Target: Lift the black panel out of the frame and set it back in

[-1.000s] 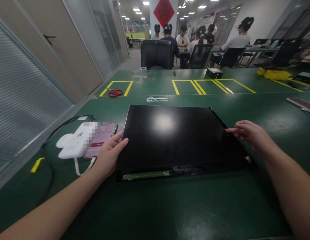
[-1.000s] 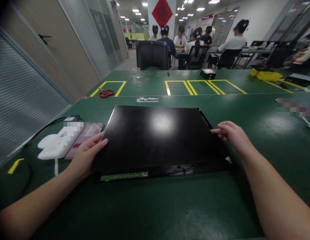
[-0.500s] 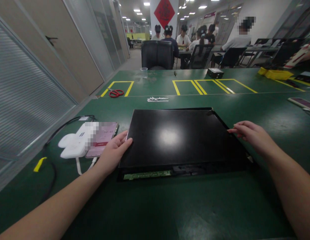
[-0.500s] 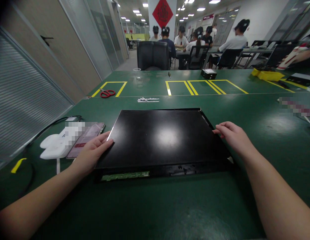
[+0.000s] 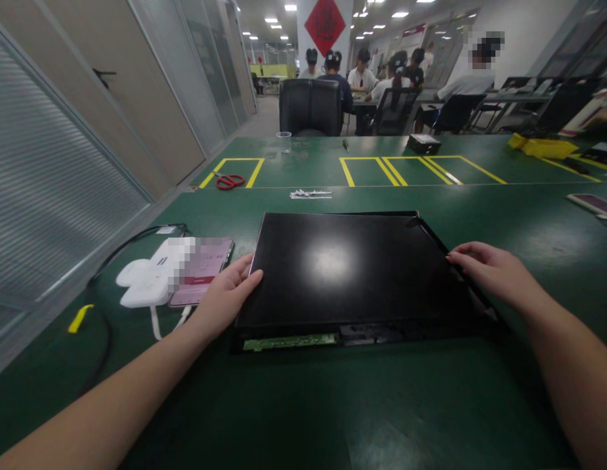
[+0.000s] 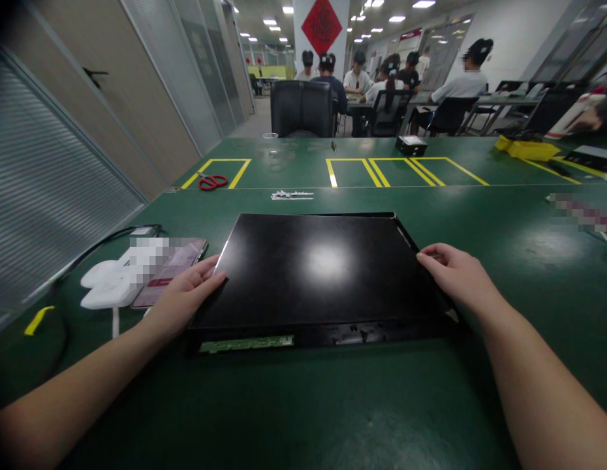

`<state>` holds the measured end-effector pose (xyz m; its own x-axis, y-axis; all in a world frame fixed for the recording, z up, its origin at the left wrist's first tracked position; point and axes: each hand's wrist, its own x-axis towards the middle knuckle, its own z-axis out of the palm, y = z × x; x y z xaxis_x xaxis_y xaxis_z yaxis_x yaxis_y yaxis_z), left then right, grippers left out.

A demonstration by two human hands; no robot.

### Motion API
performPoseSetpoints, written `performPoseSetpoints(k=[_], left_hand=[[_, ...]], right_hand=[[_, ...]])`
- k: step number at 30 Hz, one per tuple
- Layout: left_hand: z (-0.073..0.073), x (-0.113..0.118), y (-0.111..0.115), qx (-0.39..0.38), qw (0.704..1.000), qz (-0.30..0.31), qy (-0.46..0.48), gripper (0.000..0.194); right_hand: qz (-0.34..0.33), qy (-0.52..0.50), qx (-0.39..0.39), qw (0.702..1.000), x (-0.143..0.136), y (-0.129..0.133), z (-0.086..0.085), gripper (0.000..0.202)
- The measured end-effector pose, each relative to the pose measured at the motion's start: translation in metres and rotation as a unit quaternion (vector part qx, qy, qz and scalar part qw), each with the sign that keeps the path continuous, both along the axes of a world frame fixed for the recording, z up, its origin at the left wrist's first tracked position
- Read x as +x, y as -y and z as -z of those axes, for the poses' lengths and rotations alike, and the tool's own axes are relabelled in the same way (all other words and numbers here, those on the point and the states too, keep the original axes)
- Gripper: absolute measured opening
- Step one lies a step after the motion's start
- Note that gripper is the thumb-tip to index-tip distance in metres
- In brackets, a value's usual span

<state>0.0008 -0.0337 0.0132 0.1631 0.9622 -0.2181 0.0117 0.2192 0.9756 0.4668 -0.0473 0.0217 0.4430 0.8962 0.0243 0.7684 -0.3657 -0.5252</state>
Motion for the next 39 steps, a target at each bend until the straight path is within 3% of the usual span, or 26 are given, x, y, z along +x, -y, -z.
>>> performPoseSetpoints(k=[14, 39], left_hand=[[-0.002, 0.003, -0.0004, 0.064, 0.994, 0.005, -0.086, 0.066], [-0.0007, 0.0019, 0.0006, 0.059, 0.995, 0.007, -0.076, 0.066]], right_hand=[[-0.015, -0.014, -0.001, 1.0, -0.0011, 0.0035, -0.0002, 0.05], [0.0, 0.025, -0.023, 0.999, -0.0059, 0.0043, -0.0064, 0.044]])
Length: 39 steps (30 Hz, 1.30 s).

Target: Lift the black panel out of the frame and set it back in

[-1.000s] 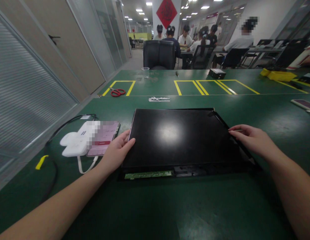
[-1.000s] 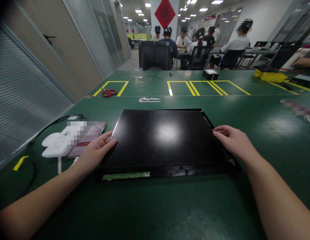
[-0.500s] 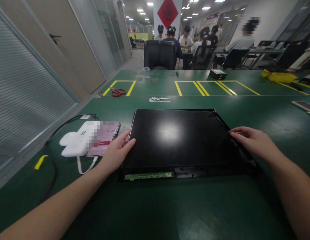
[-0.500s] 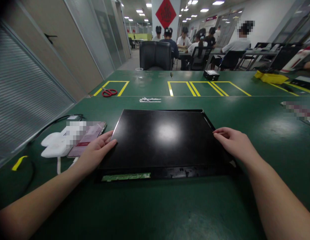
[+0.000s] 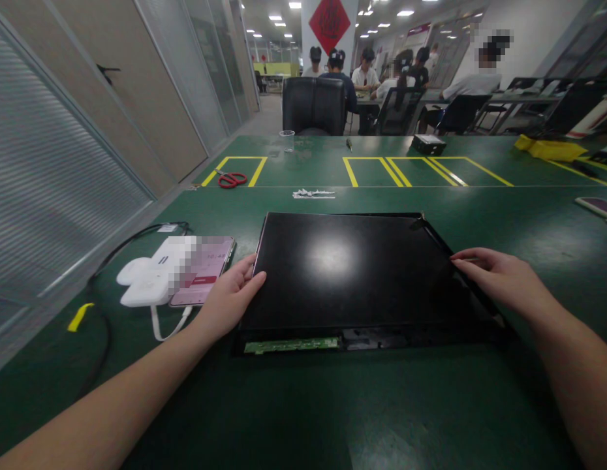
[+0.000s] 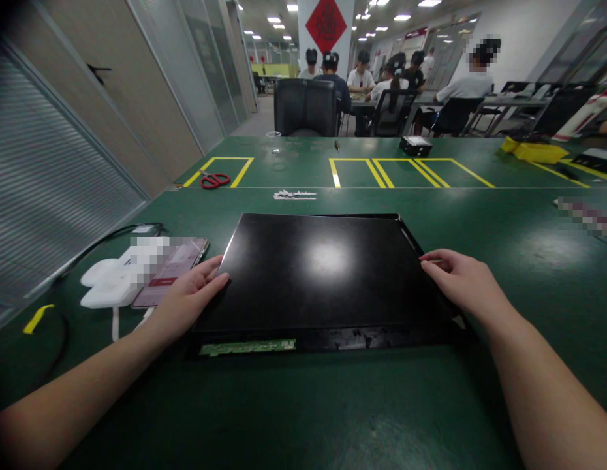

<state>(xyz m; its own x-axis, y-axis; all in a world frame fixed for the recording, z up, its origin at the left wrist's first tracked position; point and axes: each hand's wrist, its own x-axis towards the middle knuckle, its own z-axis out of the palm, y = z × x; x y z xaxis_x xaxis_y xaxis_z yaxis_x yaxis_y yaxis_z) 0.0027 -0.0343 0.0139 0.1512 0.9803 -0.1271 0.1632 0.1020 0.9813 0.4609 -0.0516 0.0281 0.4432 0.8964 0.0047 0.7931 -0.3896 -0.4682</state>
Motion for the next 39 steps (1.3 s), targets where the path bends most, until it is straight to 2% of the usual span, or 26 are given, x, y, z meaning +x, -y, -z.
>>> performPoseSetpoints(k=[16, 25, 30, 34, 39], left_hand=[[0.002, -0.001, -0.001, -0.003, 1.0, 0.004, 0.001, 0.073], [0.003, -0.001, 0.001, -0.008, 1.0, -0.011, 0.017, 0.073], [0.001, 0.001, 0.004, 0.015, 0.999, -0.033, 0.038, 0.071], [0.002, -0.002, 0.003, 0.085, 0.995, -0.046, -0.036, 0.064], [0.012, -0.012, -0.004, 0.141, 0.975, -0.043, -0.165, 0.059]], right_hand=[[-0.012, -0.009, -0.009, 1.0, 0.01, -0.004, 0.006, 0.05], [-0.016, 0.008, 0.005, 1.0, 0.008, -0.005, 0.006, 0.045], [-0.022, 0.025, 0.019, 0.999, 0.008, -0.005, 0.008, 0.039], [-0.014, 0.021, 0.012, 1.0, 0.009, -0.005, 0.008, 0.038], [-0.008, 0.016, -0.007, 1.0, 0.01, -0.006, 0.005, 0.038]])
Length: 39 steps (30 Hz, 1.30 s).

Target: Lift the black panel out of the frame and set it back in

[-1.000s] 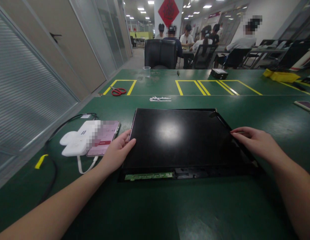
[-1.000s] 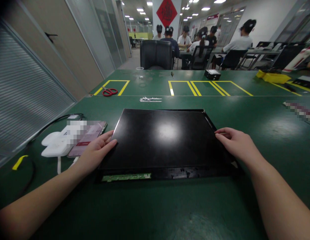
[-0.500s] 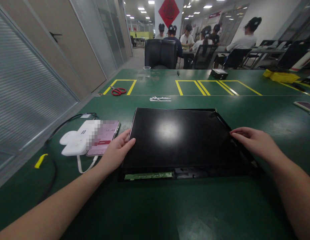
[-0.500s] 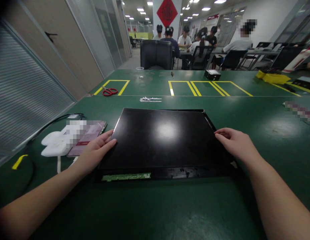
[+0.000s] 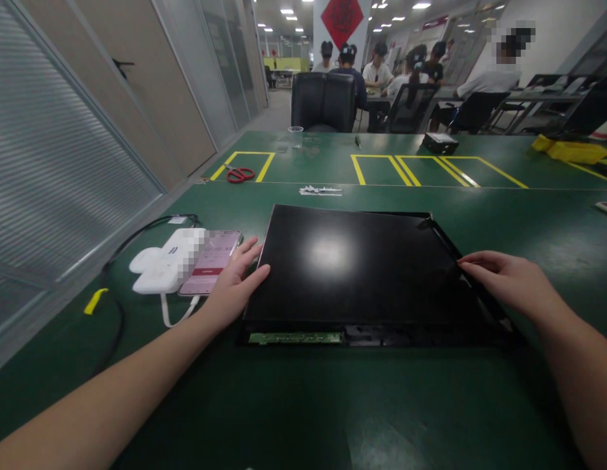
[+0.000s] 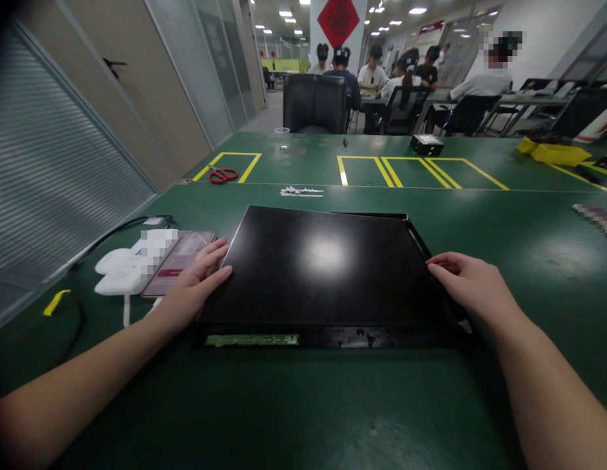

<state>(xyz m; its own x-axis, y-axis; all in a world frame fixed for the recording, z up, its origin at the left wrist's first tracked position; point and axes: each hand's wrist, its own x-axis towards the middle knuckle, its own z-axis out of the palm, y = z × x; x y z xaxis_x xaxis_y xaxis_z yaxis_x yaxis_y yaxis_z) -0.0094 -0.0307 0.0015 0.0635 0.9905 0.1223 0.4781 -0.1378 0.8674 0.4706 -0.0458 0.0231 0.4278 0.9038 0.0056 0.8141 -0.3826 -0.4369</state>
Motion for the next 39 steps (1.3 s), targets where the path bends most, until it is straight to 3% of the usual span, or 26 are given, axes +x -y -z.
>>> performPoseSetpoints(k=[8, 27, 39], left_hand=[[0.008, -0.004, -0.008, 0.0, 0.995, 0.031, -0.097, 0.054], [0.006, -0.006, -0.007, 0.008, 0.99, 0.046, -0.132, 0.045], [0.015, -0.006, -0.009, 0.049, 0.974, 0.057, -0.212, 0.044]], right_hand=[[0.006, -0.013, 0.006, 1.0, 0.007, -0.003, 0.006, 0.039], [0.021, -0.016, 0.0, 1.0, 0.009, -0.004, 0.003, 0.036], [0.032, 0.002, -0.02, 0.999, 0.007, -0.005, 0.001, 0.042]])
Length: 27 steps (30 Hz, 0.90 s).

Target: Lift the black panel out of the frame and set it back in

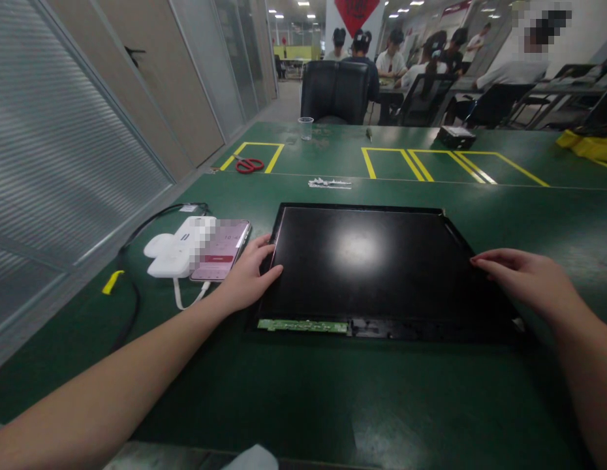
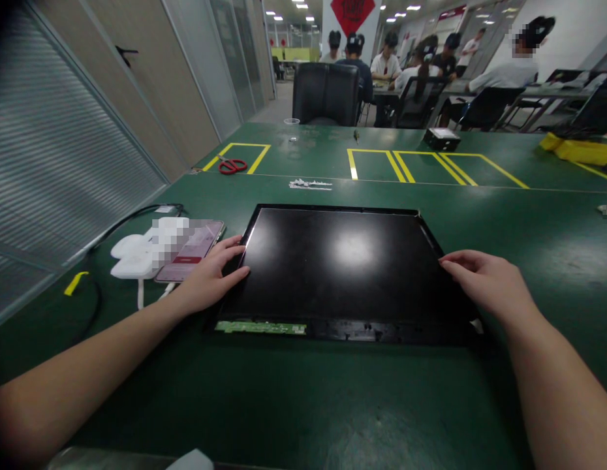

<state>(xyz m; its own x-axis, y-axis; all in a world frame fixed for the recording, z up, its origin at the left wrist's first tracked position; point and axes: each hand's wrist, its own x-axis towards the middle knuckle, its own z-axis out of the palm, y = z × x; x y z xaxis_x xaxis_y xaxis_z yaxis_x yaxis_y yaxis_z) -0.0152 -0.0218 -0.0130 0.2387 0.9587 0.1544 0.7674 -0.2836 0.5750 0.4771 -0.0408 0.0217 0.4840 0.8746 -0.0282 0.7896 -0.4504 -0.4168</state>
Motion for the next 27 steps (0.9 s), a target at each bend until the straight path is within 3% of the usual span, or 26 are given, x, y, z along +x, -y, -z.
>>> performPoseSetpoints(k=[15, 27], left_hand=[[-0.0033, 0.0037, 0.0052, -0.005, 1.0, 0.021, 0.005, 0.04], [-0.0026, 0.0049, 0.0058, 0.003, 1.0, 0.023, -0.017, 0.04]], right_hand=[[-0.029, 0.029, 0.016, 0.999, 0.0029, 0.0011, 0.0039, 0.035], [-0.021, 0.011, 0.011, 1.0, -0.0036, 0.0025, -0.0005, 0.046]])
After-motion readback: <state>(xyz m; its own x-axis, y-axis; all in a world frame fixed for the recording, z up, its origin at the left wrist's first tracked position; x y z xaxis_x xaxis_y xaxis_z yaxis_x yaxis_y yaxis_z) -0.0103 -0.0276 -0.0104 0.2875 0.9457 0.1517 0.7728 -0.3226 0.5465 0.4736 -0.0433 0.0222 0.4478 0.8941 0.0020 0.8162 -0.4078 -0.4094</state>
